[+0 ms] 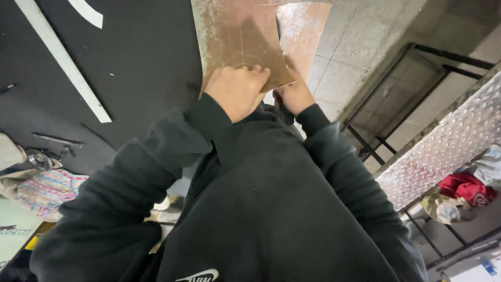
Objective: The person uses tin snips to cut a small rectangular piece from a larger sheet of rusty metal. They then place a white paper template on the metal piece, trace its outline with a blue pen, and cut the metal along the marked line using the snips.
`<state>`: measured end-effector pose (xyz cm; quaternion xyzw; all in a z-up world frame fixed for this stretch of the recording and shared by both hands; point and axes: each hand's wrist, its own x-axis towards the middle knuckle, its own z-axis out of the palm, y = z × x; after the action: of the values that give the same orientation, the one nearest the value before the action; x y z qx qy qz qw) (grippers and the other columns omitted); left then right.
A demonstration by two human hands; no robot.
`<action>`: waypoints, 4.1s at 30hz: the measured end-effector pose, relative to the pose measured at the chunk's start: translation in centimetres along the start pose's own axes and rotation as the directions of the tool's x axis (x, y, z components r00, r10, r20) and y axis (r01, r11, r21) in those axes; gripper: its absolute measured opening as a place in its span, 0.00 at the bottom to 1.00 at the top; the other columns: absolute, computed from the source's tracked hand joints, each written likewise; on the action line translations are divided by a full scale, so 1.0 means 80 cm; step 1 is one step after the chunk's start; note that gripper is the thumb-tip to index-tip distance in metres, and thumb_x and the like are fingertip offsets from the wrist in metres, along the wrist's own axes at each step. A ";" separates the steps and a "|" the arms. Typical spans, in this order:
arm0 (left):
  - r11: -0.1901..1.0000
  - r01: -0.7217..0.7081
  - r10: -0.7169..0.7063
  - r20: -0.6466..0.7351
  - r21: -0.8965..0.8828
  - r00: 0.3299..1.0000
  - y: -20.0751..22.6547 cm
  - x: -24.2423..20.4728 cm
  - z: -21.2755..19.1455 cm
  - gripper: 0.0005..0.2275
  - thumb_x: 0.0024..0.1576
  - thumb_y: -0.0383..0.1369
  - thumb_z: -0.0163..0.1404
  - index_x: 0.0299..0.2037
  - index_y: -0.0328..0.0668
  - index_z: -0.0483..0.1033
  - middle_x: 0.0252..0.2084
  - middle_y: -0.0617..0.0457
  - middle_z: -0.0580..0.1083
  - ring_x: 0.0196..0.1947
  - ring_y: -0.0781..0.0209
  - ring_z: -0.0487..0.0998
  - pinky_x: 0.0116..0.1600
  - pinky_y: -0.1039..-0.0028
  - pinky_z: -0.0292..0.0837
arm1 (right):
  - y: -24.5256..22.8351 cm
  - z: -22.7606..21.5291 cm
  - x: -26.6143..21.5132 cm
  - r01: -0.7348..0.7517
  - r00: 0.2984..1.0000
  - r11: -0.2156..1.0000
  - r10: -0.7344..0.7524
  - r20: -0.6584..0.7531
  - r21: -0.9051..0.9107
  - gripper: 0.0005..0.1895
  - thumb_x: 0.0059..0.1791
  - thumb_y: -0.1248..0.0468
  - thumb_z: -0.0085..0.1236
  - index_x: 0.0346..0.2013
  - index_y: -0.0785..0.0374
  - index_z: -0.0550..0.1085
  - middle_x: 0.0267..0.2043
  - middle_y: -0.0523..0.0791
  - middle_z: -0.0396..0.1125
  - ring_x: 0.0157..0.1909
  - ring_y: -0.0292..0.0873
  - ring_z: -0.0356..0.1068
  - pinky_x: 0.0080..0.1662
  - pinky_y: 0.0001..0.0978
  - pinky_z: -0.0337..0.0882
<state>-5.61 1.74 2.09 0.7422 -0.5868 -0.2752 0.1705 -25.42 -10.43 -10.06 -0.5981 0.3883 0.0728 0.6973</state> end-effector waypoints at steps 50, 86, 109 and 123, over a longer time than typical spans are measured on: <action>0.997 0.017 -0.018 -0.005 -0.071 1.000 0.003 -0.006 0.010 0.15 0.59 0.38 0.55 0.53 0.40 0.79 0.47 0.48 0.81 0.39 0.50 0.83 0.41 0.60 0.78 | -0.029 0.008 0.010 -0.224 0.974 0.972 0.227 -0.023 0.073 0.10 0.57 0.59 0.46 0.43 0.64 0.70 0.19 0.41 0.63 0.16 0.34 0.61 0.20 0.29 0.61; 0.990 0.115 -0.098 -0.184 0.081 0.978 0.008 -0.035 -0.015 0.15 0.59 0.33 0.53 0.55 0.45 0.79 0.60 0.48 0.76 0.58 0.49 0.79 0.55 0.65 0.76 | 0.051 -0.214 -0.077 -0.293 0.936 0.829 0.351 0.036 -0.476 0.38 0.48 0.48 0.62 0.67 0.63 0.65 0.56 0.52 0.70 0.58 0.49 0.68 0.59 0.39 0.66; 0.325 0.903 -0.831 0.372 -0.281 0.415 0.236 -0.132 0.478 0.24 0.54 0.50 0.54 0.61 0.58 0.74 0.54 0.48 0.79 0.55 0.46 0.79 0.59 0.59 0.73 | 0.395 -0.820 -0.026 -0.473 0.866 0.718 0.487 -0.117 -0.510 0.30 0.47 0.48 0.61 0.54 0.69 0.76 0.39 0.52 0.69 0.38 0.49 0.66 0.42 0.45 0.66; 0.069 0.908 -0.819 0.496 -0.412 0.287 -0.016 0.218 0.581 0.29 0.55 0.50 0.54 0.66 0.51 0.68 0.58 0.46 0.77 0.59 0.50 0.77 0.63 0.62 0.72 | 0.093 -0.778 0.197 -0.509 0.858 0.859 0.503 0.103 0.049 0.35 0.48 0.53 0.56 0.68 0.50 0.57 0.42 0.42 0.68 0.38 0.40 0.68 0.38 0.37 0.73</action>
<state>-30.08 -11.48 -39.01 0.8128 0.0945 -0.5485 0.1722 -47.08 -69.57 -24.67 -0.4452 0.5037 0.2646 0.6915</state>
